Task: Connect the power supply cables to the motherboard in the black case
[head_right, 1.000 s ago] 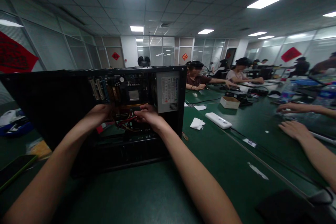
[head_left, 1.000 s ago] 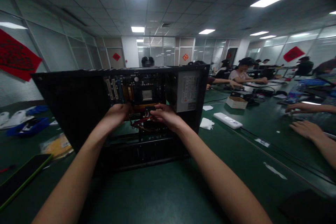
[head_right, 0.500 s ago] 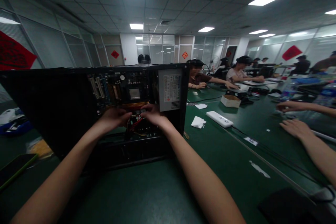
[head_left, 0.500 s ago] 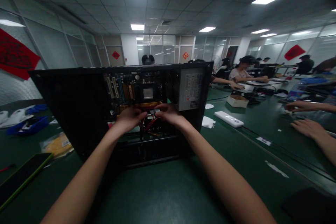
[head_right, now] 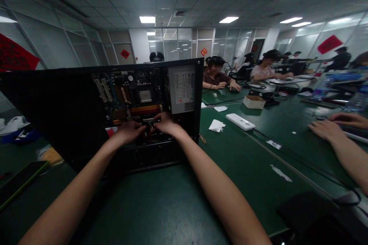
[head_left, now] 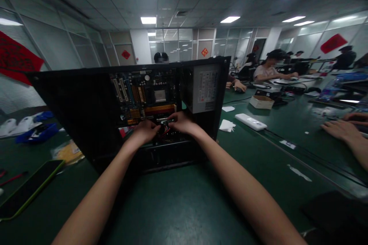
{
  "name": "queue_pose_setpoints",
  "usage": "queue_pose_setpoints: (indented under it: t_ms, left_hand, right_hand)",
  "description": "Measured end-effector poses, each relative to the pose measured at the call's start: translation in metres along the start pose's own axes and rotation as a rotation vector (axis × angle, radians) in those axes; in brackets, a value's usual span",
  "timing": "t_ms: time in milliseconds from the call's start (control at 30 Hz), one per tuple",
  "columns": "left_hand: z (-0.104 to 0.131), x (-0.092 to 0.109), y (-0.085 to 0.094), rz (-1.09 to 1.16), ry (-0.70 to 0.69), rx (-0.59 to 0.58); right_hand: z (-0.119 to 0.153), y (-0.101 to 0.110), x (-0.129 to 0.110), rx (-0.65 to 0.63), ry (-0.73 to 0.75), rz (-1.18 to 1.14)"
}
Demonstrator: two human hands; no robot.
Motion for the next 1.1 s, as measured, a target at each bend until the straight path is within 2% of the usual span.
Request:
queue_pose_setpoints:
  t_ms: [67,267,600,933,1100]
  left_hand:
    - [-0.001,-0.003,0.0,-0.008,0.037,-0.003]
    - [-0.003,-0.002,0.011,-0.086,0.099,0.105]
    - [-0.001,-0.001,0.008,-0.111,0.115,0.104]
    - [-0.012,-0.009,0.007,-0.117,0.11,0.116]
    - [-0.011,-0.007,0.007,-0.135,0.115,0.117]
  right_hand:
    - [-0.002,-0.002,0.001,-0.004,0.007,0.041]
    - [-0.003,-0.005,0.002,0.007,0.031,0.078]
    - [0.0,-0.009,-0.002,-0.023,-0.01,0.111]
    - [0.003,-0.008,-0.009,-0.022,0.018,0.103]
    - [0.002,-0.008,-0.004,-0.009,-0.028,0.099]
Point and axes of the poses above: each hand's wrist, its own z-axis away from the middle knuckle, its own y-axis out of the back of the hand, x = y × z, the point moved 9 cm from there along -z, towards the middle knuckle, and after that the axes turned 15 degrees about -x, right-handed, at the moved point
